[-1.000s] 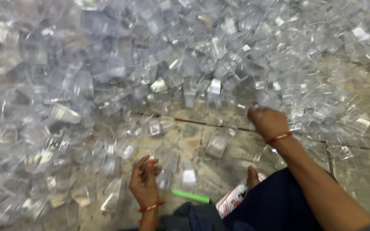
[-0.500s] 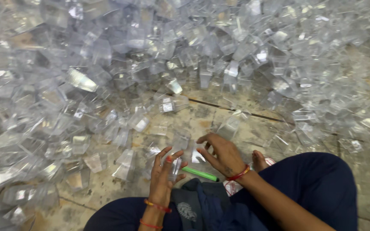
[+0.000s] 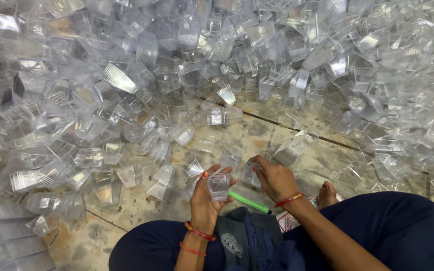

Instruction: The person sits on the floor beside a large pile of clear plastic cups, picks up cups one at a time, and nests them into a stack held in one hand. The person places completed stacks aside and continues building new stacks from the loose cups.

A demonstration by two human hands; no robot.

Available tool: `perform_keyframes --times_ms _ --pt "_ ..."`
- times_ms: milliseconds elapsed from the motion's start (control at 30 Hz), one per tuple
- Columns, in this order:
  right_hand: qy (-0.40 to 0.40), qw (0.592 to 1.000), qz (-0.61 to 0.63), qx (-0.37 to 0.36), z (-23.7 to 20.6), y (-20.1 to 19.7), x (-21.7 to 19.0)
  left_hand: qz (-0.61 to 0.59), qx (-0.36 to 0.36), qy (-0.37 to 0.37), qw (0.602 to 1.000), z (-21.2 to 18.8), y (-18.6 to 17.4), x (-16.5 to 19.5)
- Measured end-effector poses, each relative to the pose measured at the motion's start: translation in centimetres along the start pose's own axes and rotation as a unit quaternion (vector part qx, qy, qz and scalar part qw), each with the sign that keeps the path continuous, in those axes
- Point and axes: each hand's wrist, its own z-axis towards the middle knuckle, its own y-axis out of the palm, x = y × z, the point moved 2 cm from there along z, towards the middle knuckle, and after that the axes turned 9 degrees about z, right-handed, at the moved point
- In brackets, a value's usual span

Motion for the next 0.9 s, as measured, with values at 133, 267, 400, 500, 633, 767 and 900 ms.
perform_keyframes --times_ms 133,267,400,500,633,767,900 --pt "-0.041 0.999 -0.029 0.004 -0.6 -1.3 -0.7 0.018 0.079 -0.007 0.997 1.1 -0.9 -0.7" --pt "-0.051 0.998 -0.034 -0.013 -0.9 -2.0 -1.7 -0.024 0.185 0.03 0.982 1.3 -2.3 -0.1" --pt "-0.105 0.992 -0.048 0.052 -1.4 -2.0 -3.4 -0.061 0.22 0.037 0.973 0.9 -2.9 0.4" --pt "-0.106 0.992 -0.054 0.042 -1.4 -1.7 -4.3 -0.086 0.231 0.038 0.968 0.6 -2.9 0.7" --pt "-0.106 0.992 -0.039 0.057 -1.1 -2.0 -5.3 -0.102 0.225 0.049 0.968 0.5 -3.0 1.1" --pt "-0.19 0.975 0.001 0.119 0.1 -2.6 -7.7 -0.121 0.237 0.039 0.963 0.8 -3.2 1.4" --pt "-0.209 0.976 -0.01 0.067 4.3 -0.5 -10.7 -0.143 0.233 0.037 0.961 0.8 -3.4 1.6"
